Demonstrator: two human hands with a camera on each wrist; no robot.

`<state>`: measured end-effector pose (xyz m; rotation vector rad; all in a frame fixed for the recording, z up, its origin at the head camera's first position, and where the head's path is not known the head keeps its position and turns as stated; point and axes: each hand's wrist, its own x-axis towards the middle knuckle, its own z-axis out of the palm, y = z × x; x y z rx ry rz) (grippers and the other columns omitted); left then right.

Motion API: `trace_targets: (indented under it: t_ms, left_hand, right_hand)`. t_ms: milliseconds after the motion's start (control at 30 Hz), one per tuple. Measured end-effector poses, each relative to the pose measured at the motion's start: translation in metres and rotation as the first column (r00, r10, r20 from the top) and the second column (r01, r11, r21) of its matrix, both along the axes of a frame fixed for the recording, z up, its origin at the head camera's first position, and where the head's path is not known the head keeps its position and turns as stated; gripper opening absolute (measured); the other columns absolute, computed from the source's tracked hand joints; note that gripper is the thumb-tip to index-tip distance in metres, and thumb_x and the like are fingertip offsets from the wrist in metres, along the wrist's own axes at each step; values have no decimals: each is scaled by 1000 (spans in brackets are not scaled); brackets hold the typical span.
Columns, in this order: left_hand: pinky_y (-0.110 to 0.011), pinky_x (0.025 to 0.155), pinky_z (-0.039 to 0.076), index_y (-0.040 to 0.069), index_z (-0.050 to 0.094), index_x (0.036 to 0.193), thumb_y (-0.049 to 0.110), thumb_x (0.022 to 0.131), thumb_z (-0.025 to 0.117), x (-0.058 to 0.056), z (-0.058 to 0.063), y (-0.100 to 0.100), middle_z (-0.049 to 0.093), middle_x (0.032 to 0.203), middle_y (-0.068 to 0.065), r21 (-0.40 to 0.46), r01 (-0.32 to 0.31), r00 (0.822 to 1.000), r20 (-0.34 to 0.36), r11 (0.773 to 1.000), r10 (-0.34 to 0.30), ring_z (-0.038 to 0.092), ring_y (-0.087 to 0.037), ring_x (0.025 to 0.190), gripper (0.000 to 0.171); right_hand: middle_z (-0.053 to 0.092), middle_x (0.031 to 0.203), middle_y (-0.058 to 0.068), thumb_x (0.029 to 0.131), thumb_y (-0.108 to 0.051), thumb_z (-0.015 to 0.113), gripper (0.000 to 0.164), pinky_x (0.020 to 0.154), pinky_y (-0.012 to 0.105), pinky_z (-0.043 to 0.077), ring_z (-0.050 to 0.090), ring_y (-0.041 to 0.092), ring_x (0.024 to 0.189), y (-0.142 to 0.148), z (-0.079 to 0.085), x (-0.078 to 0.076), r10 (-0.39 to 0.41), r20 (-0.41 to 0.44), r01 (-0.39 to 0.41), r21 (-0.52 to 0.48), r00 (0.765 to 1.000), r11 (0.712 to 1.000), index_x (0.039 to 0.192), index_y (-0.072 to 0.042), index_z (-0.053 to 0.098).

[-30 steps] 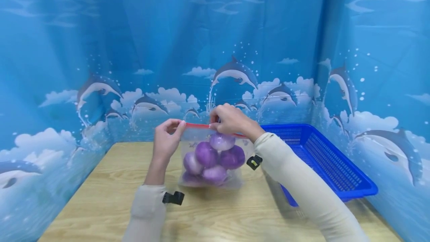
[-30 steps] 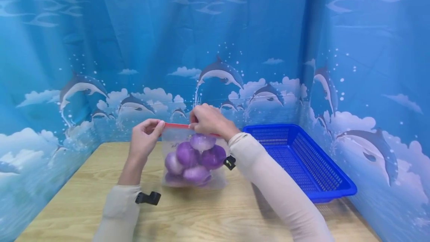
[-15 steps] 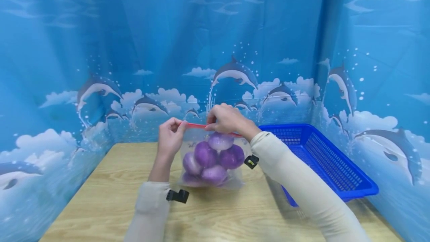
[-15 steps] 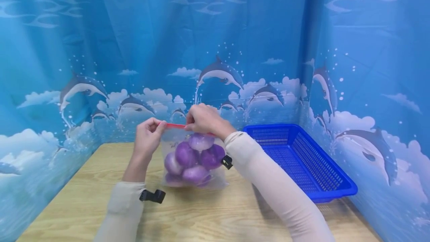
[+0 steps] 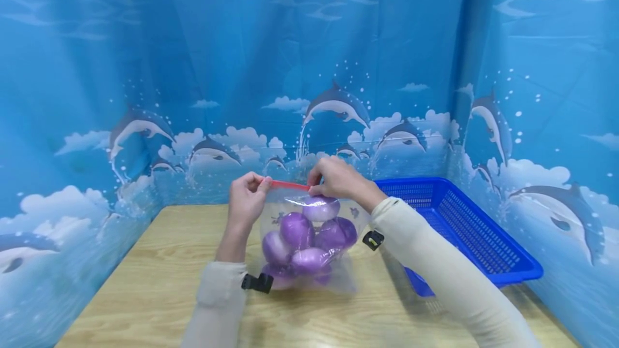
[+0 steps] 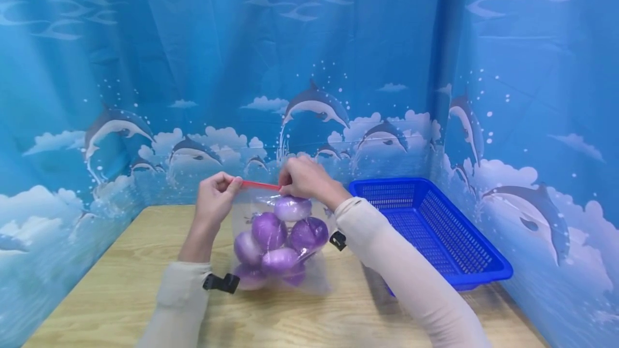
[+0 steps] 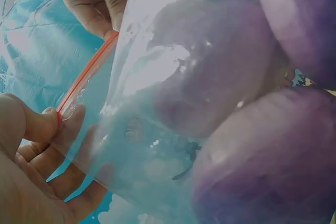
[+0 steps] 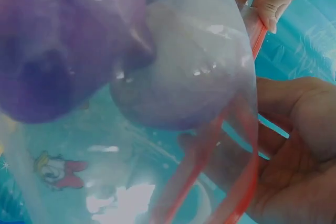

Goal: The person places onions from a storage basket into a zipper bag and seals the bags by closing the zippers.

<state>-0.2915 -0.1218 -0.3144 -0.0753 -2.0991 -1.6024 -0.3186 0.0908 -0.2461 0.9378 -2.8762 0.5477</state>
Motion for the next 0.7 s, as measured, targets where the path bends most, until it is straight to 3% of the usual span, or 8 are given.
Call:
trace_targets:
  t_ms: [167,467,700]
  left_hand:
    - [-20,55,43,-2,69,92,12,98,69,1,-2,1,71,86,-19,-1,-9,1000,4,1000,9,55,-14,68,15]
    - [-20,52,41,-3,70,89,9,97,70,2,-5,2,75,88,-23,-28,-11,999,-31,1000,10,54,-12,63,15]
    - [-21,52,40,-2,69,89,10,98,68,2,-4,4,74,89,-23,-43,-6,1000,-25,999,5,54,-14,64,15]
  right_hand:
    - [77,88,-1,90,-16,79,4,80,30,58,66,16,88,2,-6,-1,20,-24,-20,6,1000,1000,93,-13,81]
    - [69,79,2,91,-12,77,5,72,26,54,59,15,73,-2,-15,0,40,-55,-37,51,998,998,94,-8,77]
    - [68,76,-1,94,-11,73,13,63,23,51,57,13,67,6,-9,2,47,-27,-47,36,999,998,81,-14,73]
